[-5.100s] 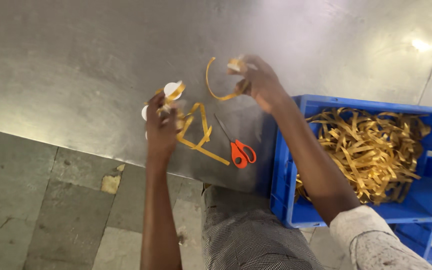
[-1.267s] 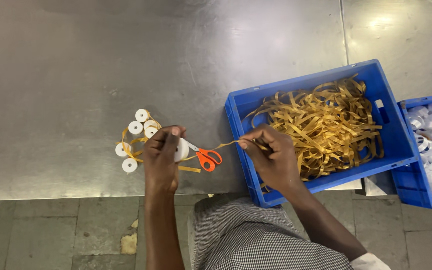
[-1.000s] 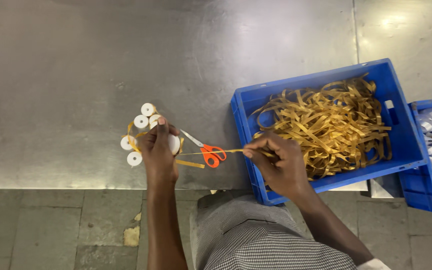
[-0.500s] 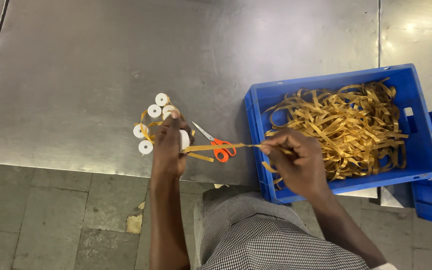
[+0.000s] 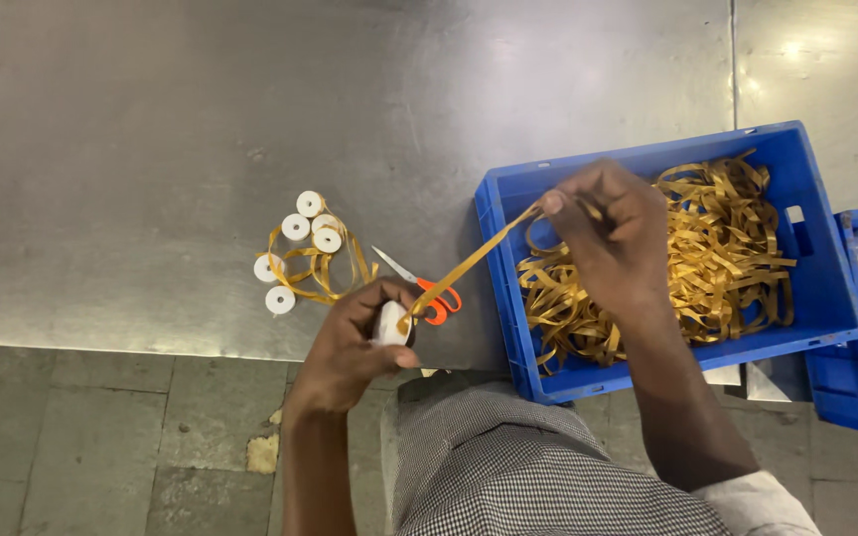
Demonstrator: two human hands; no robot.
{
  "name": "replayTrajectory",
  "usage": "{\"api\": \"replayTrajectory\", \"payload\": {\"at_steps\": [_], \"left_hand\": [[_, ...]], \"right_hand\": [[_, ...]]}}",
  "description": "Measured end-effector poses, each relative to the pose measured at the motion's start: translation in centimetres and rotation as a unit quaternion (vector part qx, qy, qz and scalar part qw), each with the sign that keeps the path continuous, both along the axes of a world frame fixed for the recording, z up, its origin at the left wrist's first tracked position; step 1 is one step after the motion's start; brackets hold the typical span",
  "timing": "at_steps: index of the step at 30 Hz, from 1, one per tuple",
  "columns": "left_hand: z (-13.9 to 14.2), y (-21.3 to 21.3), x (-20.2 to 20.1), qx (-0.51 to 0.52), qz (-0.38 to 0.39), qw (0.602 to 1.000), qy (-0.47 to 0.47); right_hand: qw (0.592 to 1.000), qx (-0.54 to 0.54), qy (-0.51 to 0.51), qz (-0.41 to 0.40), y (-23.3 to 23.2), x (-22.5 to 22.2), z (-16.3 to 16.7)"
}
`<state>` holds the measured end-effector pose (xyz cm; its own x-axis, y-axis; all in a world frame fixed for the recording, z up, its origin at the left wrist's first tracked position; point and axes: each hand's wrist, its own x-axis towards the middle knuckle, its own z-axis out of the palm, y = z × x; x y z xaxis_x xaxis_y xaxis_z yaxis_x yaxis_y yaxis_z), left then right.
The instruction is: The person cuts gold ribbons from spools using orange-handled scissors and places the cut pieces into a blue crate. The person repeatedly pulls ribbon from spools, cuts lengths, and deposits them into the crate while working at a stainless steel table.
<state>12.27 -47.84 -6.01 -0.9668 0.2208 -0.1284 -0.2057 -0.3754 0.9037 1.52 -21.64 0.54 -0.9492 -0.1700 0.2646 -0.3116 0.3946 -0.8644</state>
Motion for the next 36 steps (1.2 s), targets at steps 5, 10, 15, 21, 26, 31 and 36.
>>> {"api": "replayTrajectory", "payload": {"at_steps": [5, 10, 15, 21, 26, 31, 36], "left_hand": [[1.6, -0.2, 0.8, -0.036, -0.006, 0.998, -0.049], [2.3, -0.3, 1.5, -0.023, -0.028, 0.999, -0.001], [2.7, -0.2, 2.4, -0.062, 0.002, 0.997, -0.037], [2.7, -0.3, 2.3, -0.190, 0.048, 0.981, -0.001], [0.1, -0.6, 2.1, -0.185, 0.145, 0.967, 0.102], [-5.6, -0.1, -0.1, -0.236, 0.231, 0.942, -0.051], [-9.2, -0.3, 0.1, -0.266, 0.264, 0.917, -0.132]], "right_hand": [[1.000, 0.000, 0.027, 0.017, -0.2, -0.1, 0.8], [0.996, -0.047, 0.039, 0.060, -0.4, 0.0, 1.9], [0.992, -0.070, 0.075, 0.071, -0.5, 0.0, 2.8], [0.994, -0.065, 0.059, 0.069, -0.6, -0.4, 2.1], [0.984, 0.079, 0.117, 0.108, -3.7, -4.6, -3.3], [0.930, 0.245, 0.272, 0.012, -7.0, -5.7, -13.6], [0.850, 0.479, -0.136, 0.172, -9.4, 1.6, -21.8]]}}
